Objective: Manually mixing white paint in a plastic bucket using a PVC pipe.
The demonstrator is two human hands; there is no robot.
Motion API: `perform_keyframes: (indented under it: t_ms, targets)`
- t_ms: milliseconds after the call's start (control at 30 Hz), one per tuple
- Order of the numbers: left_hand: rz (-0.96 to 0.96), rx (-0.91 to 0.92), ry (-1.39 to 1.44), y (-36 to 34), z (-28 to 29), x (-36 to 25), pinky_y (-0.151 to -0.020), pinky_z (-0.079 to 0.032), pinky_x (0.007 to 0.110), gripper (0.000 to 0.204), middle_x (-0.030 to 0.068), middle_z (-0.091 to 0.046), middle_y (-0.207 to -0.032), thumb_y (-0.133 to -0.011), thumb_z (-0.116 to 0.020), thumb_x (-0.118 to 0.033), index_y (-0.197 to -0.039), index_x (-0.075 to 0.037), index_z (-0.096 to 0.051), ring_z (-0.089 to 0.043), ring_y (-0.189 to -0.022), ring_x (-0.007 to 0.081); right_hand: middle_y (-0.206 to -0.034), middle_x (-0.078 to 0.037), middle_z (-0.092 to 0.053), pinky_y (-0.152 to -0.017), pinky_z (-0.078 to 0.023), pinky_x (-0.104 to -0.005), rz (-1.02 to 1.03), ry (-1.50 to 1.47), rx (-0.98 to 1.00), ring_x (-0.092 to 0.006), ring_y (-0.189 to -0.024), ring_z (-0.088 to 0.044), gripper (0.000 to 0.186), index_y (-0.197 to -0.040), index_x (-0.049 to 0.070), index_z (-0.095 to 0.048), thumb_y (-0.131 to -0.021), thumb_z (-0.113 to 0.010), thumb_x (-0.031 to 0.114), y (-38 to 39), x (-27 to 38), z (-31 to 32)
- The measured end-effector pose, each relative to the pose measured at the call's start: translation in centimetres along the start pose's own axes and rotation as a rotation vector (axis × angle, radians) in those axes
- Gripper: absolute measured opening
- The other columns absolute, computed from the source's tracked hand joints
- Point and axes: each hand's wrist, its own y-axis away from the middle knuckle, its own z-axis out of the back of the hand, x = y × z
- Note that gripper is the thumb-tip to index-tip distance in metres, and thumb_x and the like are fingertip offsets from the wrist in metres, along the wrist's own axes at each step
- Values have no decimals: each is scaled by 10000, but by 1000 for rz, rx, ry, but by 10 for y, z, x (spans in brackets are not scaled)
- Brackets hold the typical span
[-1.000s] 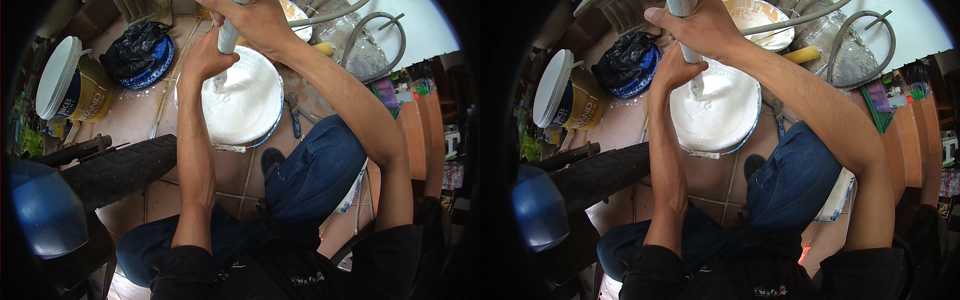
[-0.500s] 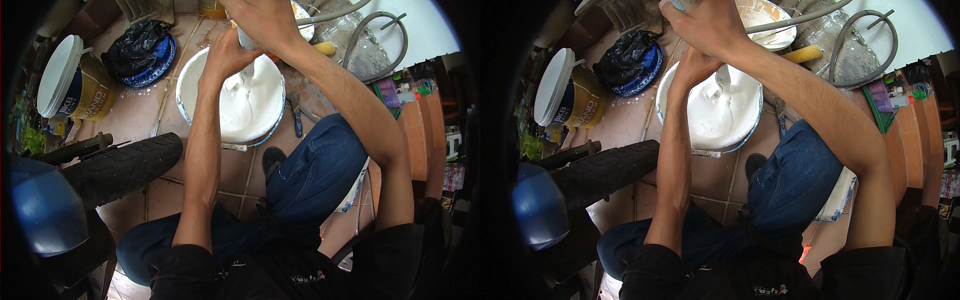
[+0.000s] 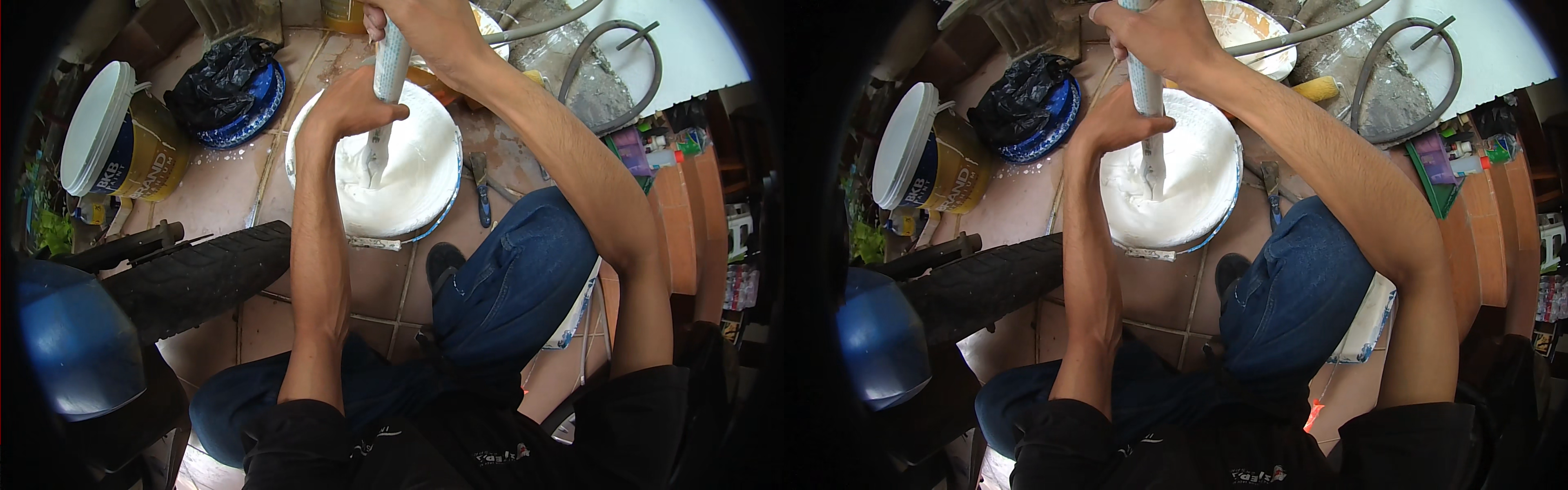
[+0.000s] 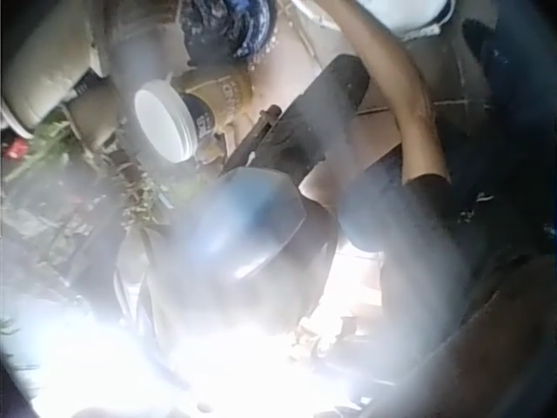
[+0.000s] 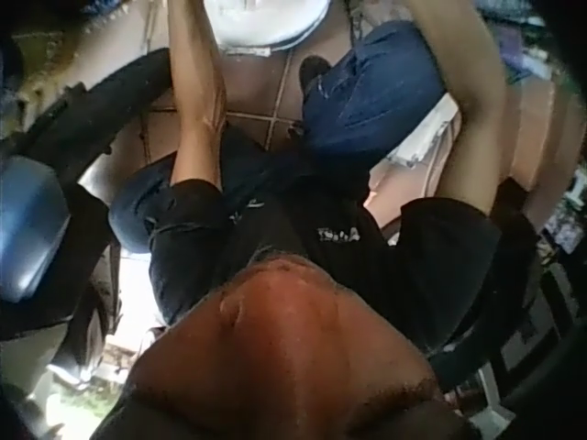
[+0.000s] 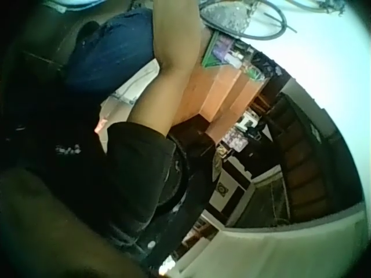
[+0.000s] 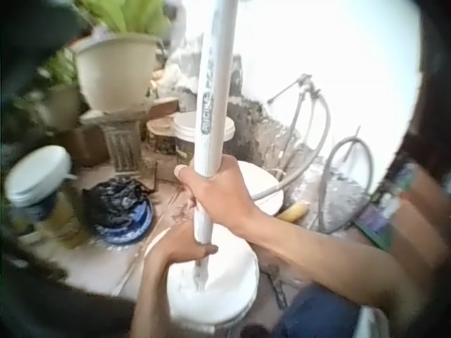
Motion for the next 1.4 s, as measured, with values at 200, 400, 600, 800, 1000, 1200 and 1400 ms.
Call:
perform_keyframes:
  t_ms: [200,400,600,800,1000,1200,1400]
  targets:
    - [-253,-331,187,-24,-36,-10,-846,-568,465,483,238,-739,-999,-745,-824,-371,-1031,7,-734,-724,-939,384,-622,-110,-617,-559,-483,-365,248,273,-110,-181,-593,-625,247,-741,-39,-630,-896,-670,149,-3,2,8]
    - [-263,-656,140,-25,-33,3,-773,-554,518,369,230,-741,-914,-768,-809,-350,-932,-27,-738,-703,-861,426,-611,-98,-584,-576,-476,-375,347,266,-52,-164,-612,-605,301,-742,-36,-608,-913,-722,184,6,8,-7]
    - [-88,-310,-61,-4,7,7,-866,-555,492,443,242,-744,-1032,-717,-819,-334,-1030,-31,-738,-716,-981,391,-622,-32,-603,-546,-479,-306,195,124,58,-118,-586,-609,278,-772,-8,-638,-939,-730,195,1,-9,-4]
    - [13,42,-55,2,12,-2,-901,-559,448,583,243,-743,-1051,-706,-829,-359,-1149,-3,-699,-728,-980,372,-633,-51,-641,-541,-499,-311,6,7,80,-137,-587,-638,249,-788,-4,-658,-939,-718,184,1,-2,0]
    - [-103,-76,71,-14,-21,4,-885,-563,448,544,238,-736,-1089,-723,-822,-393,-1087,-1,-722,-720,-1000,371,-618,-106,-631,-514,-515,-346,228,260,-10,-178,-559,-656,220,-802,-31,-643,-917,-688,151,-3,-9,2]
    - [-292,-443,166,-27,-41,17,-855,-562,466,474,223,-746,-1028,-760,-804,-385,-1060,-27,-723,-723,-957,371,-642,-140,-630,-559,-515,-368,226,173,-44,-192,-592,-657,260,-817,-63,-636,-915,-694,170,8,3,-15]
    - [-178,-440,-14,-19,-12,22,-833,-563,490,393,215,-753,-978,-737,-776,-288,-1034,-37,-726,-720,-929,399,-656,-124,-644,-604,-524,-350,299,248,48,-151,-634,-652,298,-841,-58,-654,-943,-719,214,5,-7,-8]
